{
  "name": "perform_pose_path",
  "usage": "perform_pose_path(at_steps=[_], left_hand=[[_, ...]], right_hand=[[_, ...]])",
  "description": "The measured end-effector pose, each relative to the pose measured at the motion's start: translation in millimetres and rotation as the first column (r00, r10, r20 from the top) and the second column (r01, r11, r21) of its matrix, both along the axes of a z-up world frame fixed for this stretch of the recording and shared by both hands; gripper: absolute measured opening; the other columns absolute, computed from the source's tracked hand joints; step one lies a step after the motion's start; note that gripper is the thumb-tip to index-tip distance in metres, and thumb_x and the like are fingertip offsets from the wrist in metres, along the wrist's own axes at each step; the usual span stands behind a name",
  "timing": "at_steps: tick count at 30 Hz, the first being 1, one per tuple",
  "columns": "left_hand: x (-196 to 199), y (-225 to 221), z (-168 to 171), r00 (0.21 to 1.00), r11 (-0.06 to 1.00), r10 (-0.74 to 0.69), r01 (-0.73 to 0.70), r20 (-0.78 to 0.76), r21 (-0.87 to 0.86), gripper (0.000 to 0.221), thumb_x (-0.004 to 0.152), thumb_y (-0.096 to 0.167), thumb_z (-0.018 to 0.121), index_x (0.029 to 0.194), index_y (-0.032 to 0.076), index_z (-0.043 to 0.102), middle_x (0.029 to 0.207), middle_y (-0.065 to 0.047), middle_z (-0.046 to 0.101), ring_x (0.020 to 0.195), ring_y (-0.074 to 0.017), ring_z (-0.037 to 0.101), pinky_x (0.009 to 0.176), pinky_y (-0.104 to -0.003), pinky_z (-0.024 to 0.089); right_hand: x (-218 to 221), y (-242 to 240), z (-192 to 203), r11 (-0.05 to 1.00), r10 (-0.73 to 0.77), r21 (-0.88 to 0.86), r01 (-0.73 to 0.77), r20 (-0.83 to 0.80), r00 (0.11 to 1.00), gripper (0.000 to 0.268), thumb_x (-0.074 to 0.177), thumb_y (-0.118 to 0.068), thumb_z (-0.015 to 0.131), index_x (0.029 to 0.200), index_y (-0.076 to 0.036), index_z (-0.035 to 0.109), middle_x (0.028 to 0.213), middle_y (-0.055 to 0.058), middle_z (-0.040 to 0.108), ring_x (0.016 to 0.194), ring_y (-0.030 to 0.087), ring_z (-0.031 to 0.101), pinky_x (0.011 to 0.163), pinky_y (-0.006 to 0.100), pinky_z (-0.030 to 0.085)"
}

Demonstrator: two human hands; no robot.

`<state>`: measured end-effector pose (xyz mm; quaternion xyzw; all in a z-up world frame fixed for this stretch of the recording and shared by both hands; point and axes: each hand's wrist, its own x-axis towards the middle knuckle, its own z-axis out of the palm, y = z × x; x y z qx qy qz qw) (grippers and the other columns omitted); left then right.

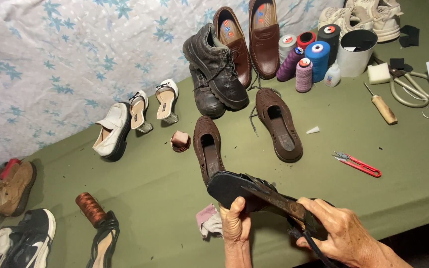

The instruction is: Trimming excess material from a shoe sole using scissors at a repair bench

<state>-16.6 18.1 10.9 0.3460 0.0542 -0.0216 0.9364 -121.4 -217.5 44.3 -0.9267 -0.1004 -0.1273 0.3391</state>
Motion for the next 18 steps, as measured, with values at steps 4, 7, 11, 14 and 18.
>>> perform_pose_path(at_steps=[4, 7, 11, 14, 18], left_hand=[[2, 5, -13, 1.0, 0.999, 0.015, -0.015, -0.016, -0.029, 0.07, 0.071, -0.005, 0.079, 0.137, 0.009, 0.061, 0.123, -0.013, 0.071, 0.109, -0.033, 0.067, 0.1, -0.052, 0.056], [2, 7, -15, 0.999, 0.999, 0.034, -0.035, -0.042, -0.032, 0.07, 0.071, -0.008, 0.077, 0.137, 0.01, 0.062, 0.121, -0.014, 0.072, 0.106, -0.0334, 0.068, 0.097, -0.053, 0.058], [0, 9, -12, 1.0, 0.999, 0.021, -0.022, -0.021, -0.032, 0.07, 0.071, -0.006, 0.079, 0.136, 0.011, 0.061, 0.122, -0.014, 0.071, 0.108, -0.0336, 0.068, 0.098, -0.054, 0.057], [1, 9, -12, 1.0, 1.0, -0.003, 0.003, 0.008, -0.007, 0.069, 0.07, -0.006, 0.081, 0.135, 0.008, 0.062, 0.121, -0.015, 0.071, 0.107, -0.0331, 0.067, 0.1, -0.05, 0.055], [1, 5, -12, 1.0, 1.0, -0.018, 0.018, 0.006, 0.022, 0.062, 0.071, -0.006, 0.081, 0.13, 0.003, 0.063, 0.115, -0.017, 0.073, 0.102, -0.0328, 0.07, 0.095, -0.048, 0.057]], right_hand=[[-2, -1, -6, 0.996, 0.031, 0.078, -0.032, 0.016, 0.999, 0.079, 0.071, -0.061, 0.088, 0.132, -0.021, 0.058, 0.08, -0.007, 0.06, 0.064, 0.015, 0.059, 0.057, 0.027, 0.055], [-2, -1, -4, 0.995, 0.03, 0.09, -0.031, 0.014, 0.999, 0.074, 0.071, -0.056, 0.091, 0.13, -0.023, 0.059, 0.076, -0.008, 0.058, 0.062, 0.015, 0.054, 0.057, 0.025, 0.053], [-1, -3, -3, 0.997, 0.029, 0.072, -0.034, 0.078, 0.997, 0.075, 0.071, -0.058, 0.09, 0.128, -0.02, 0.061, 0.079, -0.007, 0.06, 0.062, 0.014, 0.054, 0.056, 0.025, 0.053], [1, -3, 11, 0.999, 0.037, 0.026, -0.037, 0.034, 0.999, 0.068, 0.073, -0.061, 0.085, 0.123, -0.023, 0.061, 0.084, -0.008, 0.062, 0.061, 0.016, 0.059, 0.055, 0.028, 0.053], [3, 0, 14, 1.0, 0.017, -0.017, -0.017, 0.029, 0.999, 0.067, 0.071, -0.057, 0.083, 0.123, -0.024, 0.059, 0.092, -0.008, 0.067, 0.067, 0.017, 0.069, 0.055, 0.03, 0.056]])
